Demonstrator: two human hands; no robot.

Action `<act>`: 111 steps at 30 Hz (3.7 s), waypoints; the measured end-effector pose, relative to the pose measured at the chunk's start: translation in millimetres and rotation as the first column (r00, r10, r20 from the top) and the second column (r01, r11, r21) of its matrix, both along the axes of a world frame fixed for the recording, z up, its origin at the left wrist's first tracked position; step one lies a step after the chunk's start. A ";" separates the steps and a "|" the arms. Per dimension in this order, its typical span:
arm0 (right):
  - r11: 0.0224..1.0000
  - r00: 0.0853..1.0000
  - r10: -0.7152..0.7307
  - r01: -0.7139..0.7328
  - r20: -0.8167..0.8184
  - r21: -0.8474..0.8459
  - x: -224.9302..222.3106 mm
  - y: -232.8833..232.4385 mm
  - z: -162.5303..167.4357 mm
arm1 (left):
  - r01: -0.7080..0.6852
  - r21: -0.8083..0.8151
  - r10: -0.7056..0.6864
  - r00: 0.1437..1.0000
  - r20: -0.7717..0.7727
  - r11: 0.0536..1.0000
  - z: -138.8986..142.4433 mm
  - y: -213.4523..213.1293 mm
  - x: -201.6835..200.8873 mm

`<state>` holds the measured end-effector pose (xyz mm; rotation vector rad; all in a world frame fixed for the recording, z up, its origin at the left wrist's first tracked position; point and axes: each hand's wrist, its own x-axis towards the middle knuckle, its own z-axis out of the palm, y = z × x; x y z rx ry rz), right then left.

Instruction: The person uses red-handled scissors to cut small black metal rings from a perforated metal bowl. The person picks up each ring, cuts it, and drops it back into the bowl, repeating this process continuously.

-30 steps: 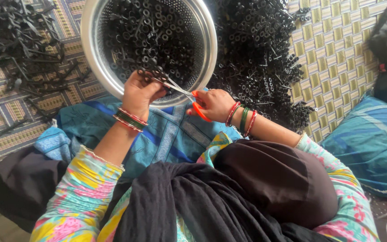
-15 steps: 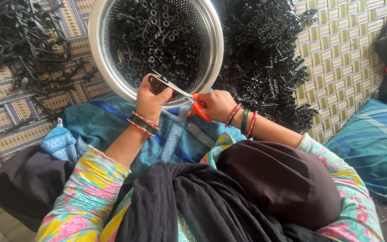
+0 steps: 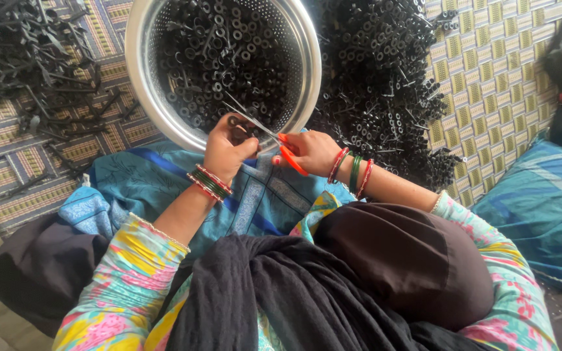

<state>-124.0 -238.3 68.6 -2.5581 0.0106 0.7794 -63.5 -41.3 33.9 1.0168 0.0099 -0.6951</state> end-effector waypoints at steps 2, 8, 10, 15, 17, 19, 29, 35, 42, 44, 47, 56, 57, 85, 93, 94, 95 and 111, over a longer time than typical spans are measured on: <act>0.999 0.999 -0.012 0.010 0.050 0.041 0.6 2.2 0.4 | 0.056 0.064 -0.062 0.993 0.095 0.996 -0.1 0.3 -2.1; 0.996 0.995 -0.068 0.063 -0.077 -0.059 1.4 7.2 3.2 | 0.077 0.010 -0.078 0.992 0.104 0.997 6.5 1.6 6.3; 0.992 0.985 -0.124 0.124 -0.116 -0.007 2.6 5.9 4.4 | 0.104 0.002 -0.104 0.994 -0.029 0.995 9.7 3.7 10.1; 0.895 0.923 -0.248 0.335 -0.294 0.295 1.6 2.3 3.3 | 0.025 -0.165 -0.071 0.957 -0.282 0.986 18.5 13.9 20.7; 0.862 0.913 -0.253 0.363 -0.322 0.353 -0.3 0.5 2.7 | 0.049 -0.152 -0.085 0.968 -0.234 0.987 17.9 15.5 26.4; 0.867 0.916 -0.232 0.347 -0.326 0.358 1.4 -1.7 2.0 | 0.028 -0.112 -0.048 0.983 -0.179 0.993 16.1 15.6 30.3; 0.989 0.995 0.028 -0.013 -0.100 0.148 -0.1 2.2 2.7 | -0.015 -0.018 0.014 0.999 -0.032 1.000 9.2 14.8 26.0; 1.000 0.996 -0.020 0.021 -0.084 0.006 -3.3 5.6 1.1 | 0.013 -0.018 -0.014 0.999 -0.051 1.000 10.6 13.1 22.2; 0.957 0.962 -0.107 0.168 -0.250 0.237 1.7 1.1 0.7 | 0.049 -0.037 -0.050 0.998 -0.036 0.998 9.4 8.4 19.2; 0.957 0.961 -0.111 0.172 -0.252 0.234 0.7 1.4 -0.3 | 0.063 -0.009 -0.063 0.998 -0.011 0.998 9.1 7.3 16.6; 0.985 0.985 -0.070 0.093 -0.157 0.148 -2.4 1.4 -2.1 | 0.059 -0.007 -0.059 0.997 -0.040 0.998 9.1 6.3 15.2; 0.848 0.926 -0.181 0.318 -0.332 0.423 -3.0 -3.0 -4.9 | 0.159 0.019 -0.159 0.987 0.009 0.987 6.8 5.7 15.0; 0.893 0.940 -0.180 0.279 -0.288 0.353 -3.5 -1.6 -5.5 | 0.171 0.019 -0.171 0.985 0.012 0.985 7.3 5.7 14.7; 0.819 0.907 -0.309 0.406 -0.285 0.406 -10.4 -16.5 -7.3 | -0.546 0.638 -0.749 0.029 0.662 0.543 68.9 8.9 132.9; 0.785 0.924 -0.280 0.376 -0.260 0.492 -2.7 -6.1 2.6 | -0.424 0.559 -0.213 0.628 0.749 0.713 77.0 19.2 86.8; 0.789 0.928 -0.282 0.370 -0.245 0.491 -1.3 -3.9 5.5 | -0.362 0.515 -0.149 0.689 0.709 0.777 75.8 19.8 79.4; 0.818 0.932 -0.290 0.360 -0.219 0.448 -0.6 -2.6 7.8 | -0.302 0.460 -0.091 0.749 0.656 0.835 73.5 20.0 71.8; 1.000 1.000 0.012 -0.011 0.019 -0.023 -6.7 -7.7 10.4 | -0.007 -0.158 0.003 1.000 -0.028 0.987 26.9 9.6 27.3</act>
